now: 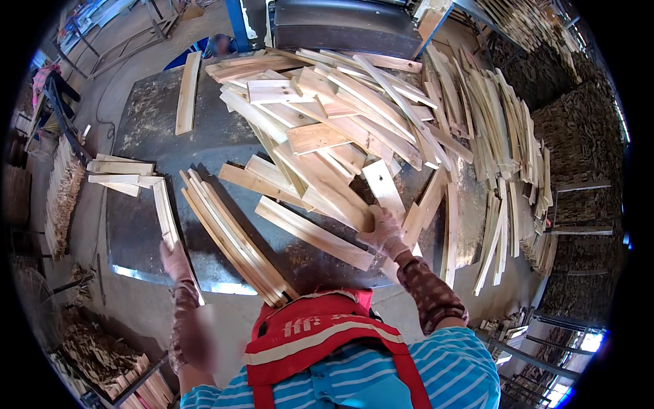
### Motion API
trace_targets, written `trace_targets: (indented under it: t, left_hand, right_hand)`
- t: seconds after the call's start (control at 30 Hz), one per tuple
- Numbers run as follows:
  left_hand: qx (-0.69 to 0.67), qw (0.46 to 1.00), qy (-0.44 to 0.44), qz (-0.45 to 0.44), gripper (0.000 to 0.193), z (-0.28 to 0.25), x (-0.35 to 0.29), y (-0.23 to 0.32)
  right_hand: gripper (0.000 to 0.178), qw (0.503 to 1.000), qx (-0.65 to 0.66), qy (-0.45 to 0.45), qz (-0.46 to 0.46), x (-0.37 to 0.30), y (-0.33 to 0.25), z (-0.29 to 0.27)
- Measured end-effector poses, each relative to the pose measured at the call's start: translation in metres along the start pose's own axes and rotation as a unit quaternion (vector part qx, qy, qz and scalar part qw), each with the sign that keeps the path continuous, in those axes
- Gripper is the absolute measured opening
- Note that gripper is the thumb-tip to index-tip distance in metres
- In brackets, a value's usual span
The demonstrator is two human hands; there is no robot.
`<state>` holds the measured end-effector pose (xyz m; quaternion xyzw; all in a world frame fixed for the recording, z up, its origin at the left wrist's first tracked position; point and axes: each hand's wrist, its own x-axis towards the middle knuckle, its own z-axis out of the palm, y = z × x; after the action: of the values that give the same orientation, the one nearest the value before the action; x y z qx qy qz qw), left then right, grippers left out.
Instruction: The person sorts through a large pile of wooden planks on a metal table in a workshop. They pick up individual planks, inspect them, and stack them into neat piles on the table or on nearby racks. The person wears gloves and an apron while handling the wood.
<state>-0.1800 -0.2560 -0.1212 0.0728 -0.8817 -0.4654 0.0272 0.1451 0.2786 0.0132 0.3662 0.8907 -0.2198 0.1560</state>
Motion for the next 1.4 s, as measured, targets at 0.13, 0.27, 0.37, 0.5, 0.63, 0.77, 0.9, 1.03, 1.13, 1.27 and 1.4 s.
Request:
trace_targets:
  t: [0.13,0.27,0.37,0.5,0.63,0.77,0.9,1.03,1.13,1.27,1.4]
  left_hand:
    - [-0.211,0.896,-0.387,-0.058,0.067,0.074,-0.100,0.157]
    - [-0.433,0.777,-0.398,-0.227,0.060,0.132,-0.207,0.213]
    - [-0.497,0.721,-0.408,-0.260,0.052,0.134,-0.196,0.219]
    - [-0.514,0.731,-0.383,-0.234,0.053,0.102,-0.154,0.213]
    - [-0.456,0.786,-0.358,-0.214,0.048,0.057,-0.077,0.140]
    - [-0.473,0.793,-0.338,-0.182,0.052,0.004,-0.067,0.165]
    - [-0.467,0.819,-0.260,-0.208,0.052,-0.035,-0.073,0.157]
    - [-0.468,0.811,-0.289,-0.198,0.055,-0.017,-0.100,0.129]
    - [-0.489,0.766,-0.347,-0.231,0.059,0.017,-0.122,0.175]
    - [-0.430,0.788,-0.403,-0.178,0.066,0.087,-0.154,0.246]
    - [-0.455,0.768,-0.438,-0.104,0.078,0.145,-0.191,0.311]
  right_hand:
    - [0.087,0.990,0.120,-0.033,-0.069,-0.017,-0.055,0.031]
    - [0.081,0.966,0.155,-0.055,-0.197,-0.049,-0.129,0.038]
    - [0.079,0.973,0.156,-0.032,-0.165,-0.043,-0.103,0.061]
    - [0.079,0.995,0.078,0.060,0.033,-0.005,-0.024,0.058]
    - [0.099,0.977,0.068,0.172,0.109,0.026,0.094,0.058]
    - [0.087,0.974,0.166,0.104,0.113,0.023,0.122,0.049]
    - [0.080,0.977,0.042,0.112,0.174,-0.011,0.088,0.022]
    - [0.081,0.963,-0.007,0.263,-0.063,-0.047,0.110,0.021]
    - [0.083,0.944,0.032,0.318,-0.087,-0.039,0.064,-0.014]
    - [0.081,0.901,0.097,0.399,-0.139,-0.013,-0.011,-0.069]
    - [0.084,0.916,0.363,0.058,-0.161,-0.030,-0.105,-0.126]
